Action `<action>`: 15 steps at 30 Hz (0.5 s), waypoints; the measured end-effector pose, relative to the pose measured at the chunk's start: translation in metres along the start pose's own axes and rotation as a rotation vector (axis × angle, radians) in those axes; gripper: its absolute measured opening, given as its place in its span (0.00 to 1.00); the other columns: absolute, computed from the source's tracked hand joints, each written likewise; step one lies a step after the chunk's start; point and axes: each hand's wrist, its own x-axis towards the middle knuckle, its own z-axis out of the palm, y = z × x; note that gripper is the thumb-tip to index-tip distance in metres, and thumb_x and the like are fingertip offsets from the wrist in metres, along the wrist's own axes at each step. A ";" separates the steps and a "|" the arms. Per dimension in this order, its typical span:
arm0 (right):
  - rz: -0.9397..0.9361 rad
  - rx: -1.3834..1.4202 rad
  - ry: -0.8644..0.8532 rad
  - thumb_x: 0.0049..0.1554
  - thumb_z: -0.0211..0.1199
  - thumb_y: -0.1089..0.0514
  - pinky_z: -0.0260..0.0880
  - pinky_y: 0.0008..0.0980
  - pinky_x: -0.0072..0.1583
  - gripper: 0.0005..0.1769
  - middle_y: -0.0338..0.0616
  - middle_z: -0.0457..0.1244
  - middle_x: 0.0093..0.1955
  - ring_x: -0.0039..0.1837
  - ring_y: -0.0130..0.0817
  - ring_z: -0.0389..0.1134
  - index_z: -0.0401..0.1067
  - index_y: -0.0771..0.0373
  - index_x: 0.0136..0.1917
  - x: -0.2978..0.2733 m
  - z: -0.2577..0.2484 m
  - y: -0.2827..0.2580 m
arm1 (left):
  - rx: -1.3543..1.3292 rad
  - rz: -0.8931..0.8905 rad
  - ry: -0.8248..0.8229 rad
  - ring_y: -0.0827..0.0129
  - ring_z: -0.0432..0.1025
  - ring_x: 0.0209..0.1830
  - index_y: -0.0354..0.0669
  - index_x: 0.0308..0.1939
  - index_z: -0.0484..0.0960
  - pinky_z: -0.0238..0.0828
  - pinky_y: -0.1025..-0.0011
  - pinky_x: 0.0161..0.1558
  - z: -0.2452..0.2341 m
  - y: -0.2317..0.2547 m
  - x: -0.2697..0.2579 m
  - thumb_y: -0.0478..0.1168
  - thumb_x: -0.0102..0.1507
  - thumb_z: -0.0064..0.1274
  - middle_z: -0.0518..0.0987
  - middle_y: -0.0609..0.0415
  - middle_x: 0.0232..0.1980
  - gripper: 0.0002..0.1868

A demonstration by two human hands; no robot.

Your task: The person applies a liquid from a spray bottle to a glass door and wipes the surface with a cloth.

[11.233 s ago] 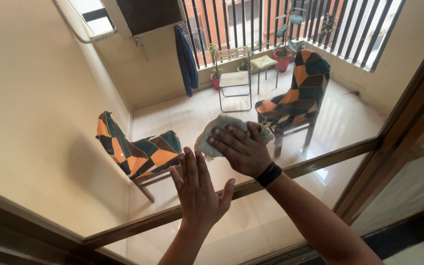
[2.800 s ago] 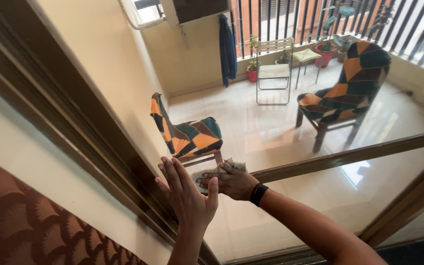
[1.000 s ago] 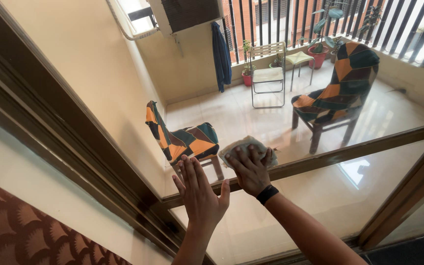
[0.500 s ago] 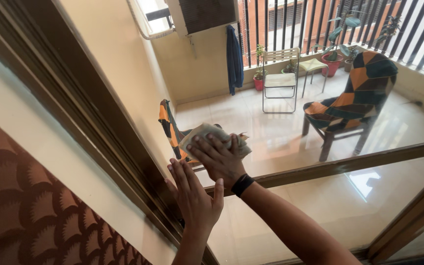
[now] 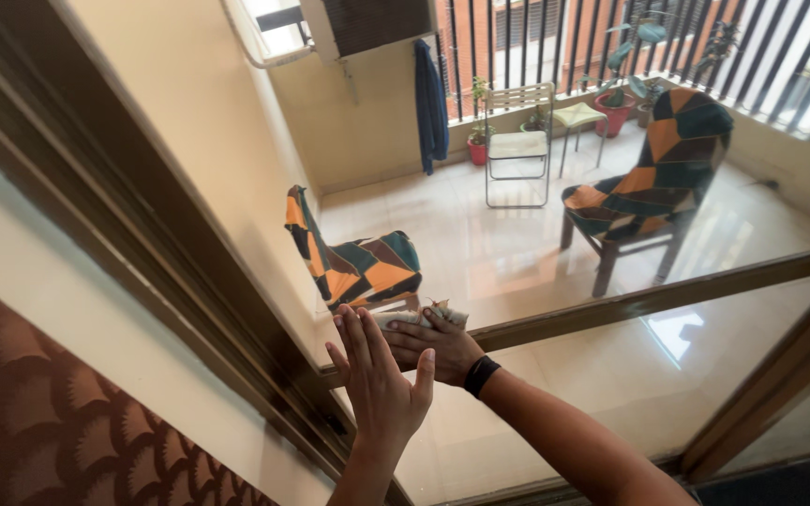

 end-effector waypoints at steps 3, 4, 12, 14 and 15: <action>0.032 -0.111 0.021 0.65 0.48 0.37 0.32 0.53 0.82 0.31 0.22 0.48 0.84 0.84 0.23 0.44 0.54 0.33 0.81 -0.014 -0.010 0.017 | -0.032 0.024 -0.002 0.38 0.32 0.84 0.23 0.78 0.40 0.23 0.35 0.74 0.007 0.011 0.002 0.64 0.64 0.46 0.38 0.28 0.82 0.56; 0.037 -0.125 0.037 0.66 0.48 0.37 0.30 0.54 0.82 0.32 0.22 0.48 0.84 0.84 0.24 0.43 0.54 0.34 0.81 -0.014 -0.014 0.023 | -0.040 0.022 -0.007 0.38 0.32 0.83 0.23 0.78 0.40 0.23 0.36 0.74 0.008 0.015 0.005 0.64 0.64 0.46 0.38 0.28 0.82 0.56; 0.210 -0.230 0.153 0.66 0.55 0.50 0.21 0.55 0.82 0.31 0.25 0.49 0.84 0.85 0.31 0.40 0.57 0.30 0.80 0.005 -0.056 0.089 | -0.054 0.052 0.006 0.40 0.35 0.83 0.24 0.78 0.40 0.24 0.37 0.75 0.017 0.039 0.011 0.63 0.64 0.46 0.39 0.29 0.82 0.55; 0.250 -0.234 0.201 0.65 0.57 0.53 0.19 0.56 0.82 0.32 0.25 0.50 0.84 0.86 0.32 0.41 0.60 0.31 0.79 0.016 -0.070 0.111 | -0.054 0.061 0.020 0.40 0.36 0.83 0.24 0.78 0.41 0.24 0.37 0.75 0.021 0.042 0.012 0.63 0.64 0.46 0.39 0.29 0.82 0.55; 0.274 -0.242 0.227 0.64 0.58 0.54 0.18 0.56 0.82 0.32 0.25 0.50 0.84 0.86 0.33 0.41 0.61 0.32 0.79 0.021 -0.078 0.123 | -0.055 0.071 0.028 0.41 0.36 0.83 0.23 0.78 0.41 0.25 0.38 0.75 0.023 0.045 0.015 0.63 0.64 0.46 0.39 0.29 0.82 0.56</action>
